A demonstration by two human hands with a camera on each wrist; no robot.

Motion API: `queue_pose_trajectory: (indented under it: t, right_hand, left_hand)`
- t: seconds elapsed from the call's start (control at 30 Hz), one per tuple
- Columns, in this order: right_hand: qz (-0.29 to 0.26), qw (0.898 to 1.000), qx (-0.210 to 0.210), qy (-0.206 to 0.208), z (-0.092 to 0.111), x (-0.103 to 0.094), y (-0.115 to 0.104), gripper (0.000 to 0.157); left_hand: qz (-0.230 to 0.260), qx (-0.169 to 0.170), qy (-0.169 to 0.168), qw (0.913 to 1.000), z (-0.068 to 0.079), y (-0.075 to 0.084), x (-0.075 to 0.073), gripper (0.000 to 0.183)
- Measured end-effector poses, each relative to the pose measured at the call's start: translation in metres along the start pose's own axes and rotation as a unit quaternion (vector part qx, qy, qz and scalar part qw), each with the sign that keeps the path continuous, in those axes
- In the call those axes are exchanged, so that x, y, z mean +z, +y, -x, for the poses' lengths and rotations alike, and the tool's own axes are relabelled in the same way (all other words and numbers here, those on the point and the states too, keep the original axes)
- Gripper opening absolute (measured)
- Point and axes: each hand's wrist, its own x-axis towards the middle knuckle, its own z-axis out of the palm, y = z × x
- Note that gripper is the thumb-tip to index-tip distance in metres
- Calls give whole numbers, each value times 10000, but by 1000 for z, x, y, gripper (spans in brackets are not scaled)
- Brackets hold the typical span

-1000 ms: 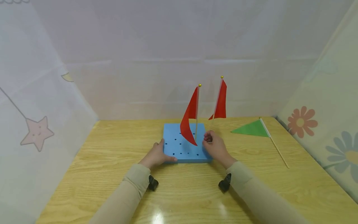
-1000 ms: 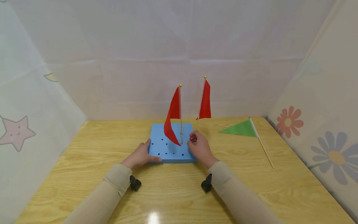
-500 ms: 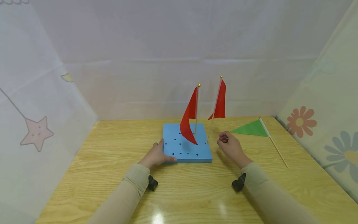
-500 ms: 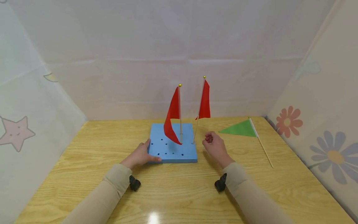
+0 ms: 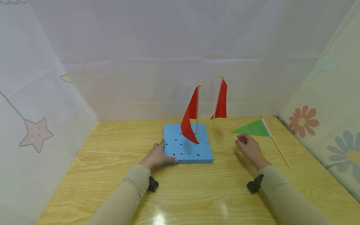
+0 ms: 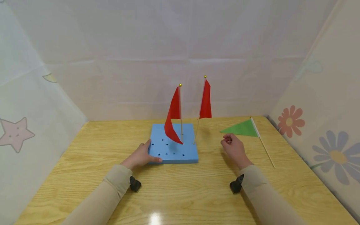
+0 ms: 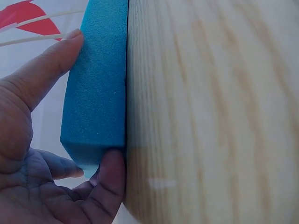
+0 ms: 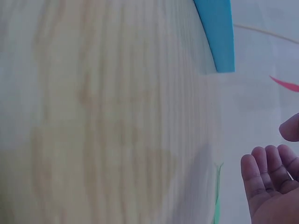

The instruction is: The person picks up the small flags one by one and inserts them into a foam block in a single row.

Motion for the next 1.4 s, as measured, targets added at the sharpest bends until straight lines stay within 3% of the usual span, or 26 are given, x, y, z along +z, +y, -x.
queue_pose_trajectory:
  t: [0.57, 0.93, 1.4]
  right_hand:
    - [-270, 9994, 192, 127, 2, -42, 34, 57]
    - [-551, 9962, 440, 513, 8, -69, 57, 58]
    - [-31, 9931, 882, 778, 13, -103, 89, 61]
  left_hand:
    - [56, -33, 7, 10000, 2, -4, -3, 121]
    - [13, 15, 40, 10000, 2, -4, -2, 120]
    - [51, -30, 69, 10000, 4, -4, 0, 120]
